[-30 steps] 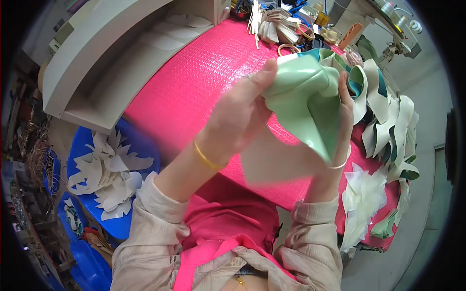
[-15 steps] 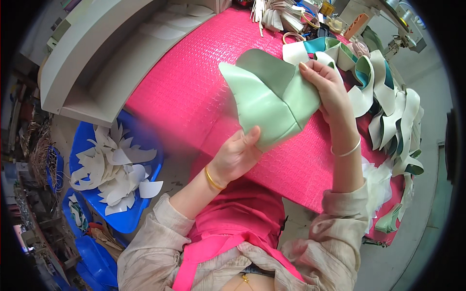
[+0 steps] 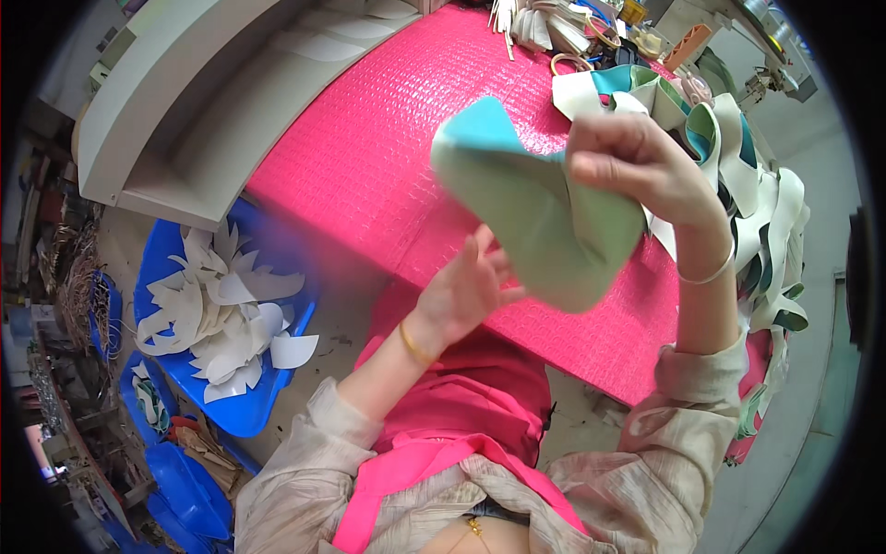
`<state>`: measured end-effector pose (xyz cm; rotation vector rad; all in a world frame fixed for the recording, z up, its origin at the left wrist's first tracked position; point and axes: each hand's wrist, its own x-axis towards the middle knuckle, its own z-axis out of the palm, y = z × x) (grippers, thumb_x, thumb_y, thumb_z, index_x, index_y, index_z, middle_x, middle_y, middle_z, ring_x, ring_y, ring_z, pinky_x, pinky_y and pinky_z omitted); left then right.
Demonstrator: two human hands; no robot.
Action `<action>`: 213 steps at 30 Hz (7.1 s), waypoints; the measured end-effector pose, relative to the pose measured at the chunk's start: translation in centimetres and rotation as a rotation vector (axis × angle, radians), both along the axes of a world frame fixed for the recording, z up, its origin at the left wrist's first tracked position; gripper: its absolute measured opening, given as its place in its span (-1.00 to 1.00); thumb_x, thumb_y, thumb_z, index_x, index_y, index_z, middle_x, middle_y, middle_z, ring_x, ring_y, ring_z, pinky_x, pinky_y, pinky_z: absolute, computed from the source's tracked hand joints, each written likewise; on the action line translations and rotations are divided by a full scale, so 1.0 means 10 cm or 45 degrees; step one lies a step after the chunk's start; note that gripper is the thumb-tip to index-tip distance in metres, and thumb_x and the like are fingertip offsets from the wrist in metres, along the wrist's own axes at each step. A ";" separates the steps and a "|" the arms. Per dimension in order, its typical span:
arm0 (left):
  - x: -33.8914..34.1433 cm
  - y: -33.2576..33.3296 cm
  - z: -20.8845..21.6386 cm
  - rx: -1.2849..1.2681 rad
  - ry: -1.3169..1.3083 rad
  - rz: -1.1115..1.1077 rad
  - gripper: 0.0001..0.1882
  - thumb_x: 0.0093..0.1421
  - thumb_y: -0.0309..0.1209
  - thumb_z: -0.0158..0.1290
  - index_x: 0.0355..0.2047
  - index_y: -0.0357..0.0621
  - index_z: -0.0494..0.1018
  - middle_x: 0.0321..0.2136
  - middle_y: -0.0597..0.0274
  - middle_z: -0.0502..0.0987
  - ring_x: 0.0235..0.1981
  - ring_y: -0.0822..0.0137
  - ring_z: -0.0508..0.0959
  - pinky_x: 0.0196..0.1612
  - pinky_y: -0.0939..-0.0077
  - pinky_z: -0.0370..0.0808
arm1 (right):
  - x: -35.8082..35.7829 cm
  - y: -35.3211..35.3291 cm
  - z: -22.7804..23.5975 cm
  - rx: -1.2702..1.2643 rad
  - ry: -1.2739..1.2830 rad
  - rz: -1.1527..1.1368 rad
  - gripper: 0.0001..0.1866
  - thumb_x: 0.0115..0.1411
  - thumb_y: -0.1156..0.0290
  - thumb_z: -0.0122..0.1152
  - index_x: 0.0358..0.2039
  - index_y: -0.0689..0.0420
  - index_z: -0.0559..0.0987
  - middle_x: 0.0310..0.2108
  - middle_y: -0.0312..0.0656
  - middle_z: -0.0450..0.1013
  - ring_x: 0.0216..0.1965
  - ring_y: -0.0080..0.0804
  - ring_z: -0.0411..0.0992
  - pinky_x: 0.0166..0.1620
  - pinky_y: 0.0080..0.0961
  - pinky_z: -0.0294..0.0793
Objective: The person assembles shoe components by hand on a pink work surface. They pick up a white shoe upper, insert a white insole, and then insert a green heel counter, pressing the parts together. The process is repeated for multiple shoe units, with finished assemblies placed on the table.
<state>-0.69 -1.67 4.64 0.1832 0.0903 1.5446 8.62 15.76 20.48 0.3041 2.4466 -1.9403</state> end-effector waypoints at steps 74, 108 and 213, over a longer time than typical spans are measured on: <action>0.03 0.43 -0.32 -0.313 3.383 0.319 -0.78 -0.09 -0.31 0.13 -0.52 -0.23 0.50 -0.51 0.00 0.49 -0.42 0.15 0.46 -0.24 0.27 0.34 | -0.07 0.04 -1.54 1.306 -0.790 0.243 -0.65 -0.27 0.20 0.36 -0.50 0.19 0.59 -0.54 -0.05 0.48 -0.46 -0.16 0.47 -0.35 -0.32 0.46; 0.65 0.41 -0.69 0.146 3.279 0.816 -0.58 0.02 -0.30 0.02 -0.09 -0.18 0.37 -0.15 0.18 0.34 -0.11 0.15 0.31 0.00 0.23 0.24 | 0.07 0.13 -1.41 1.724 -0.812 0.622 -0.90 -0.13 0.43 0.23 -0.56 0.16 0.55 -0.53 -0.10 0.50 -0.42 -0.25 0.51 -0.35 -0.43 0.51; 0.11 0.13 -0.45 0.640 3.438 0.710 -0.69 -0.08 -0.45 -0.04 -0.25 -0.16 0.44 -0.37 0.26 0.36 -0.30 0.33 0.38 -0.23 0.51 0.36 | 0.30 0.05 -1.41 1.111 -0.638 0.386 -0.69 -0.04 0.27 0.19 -0.30 0.17 0.52 -0.39 -0.08 0.48 -0.32 -0.23 0.44 -0.19 -0.40 0.37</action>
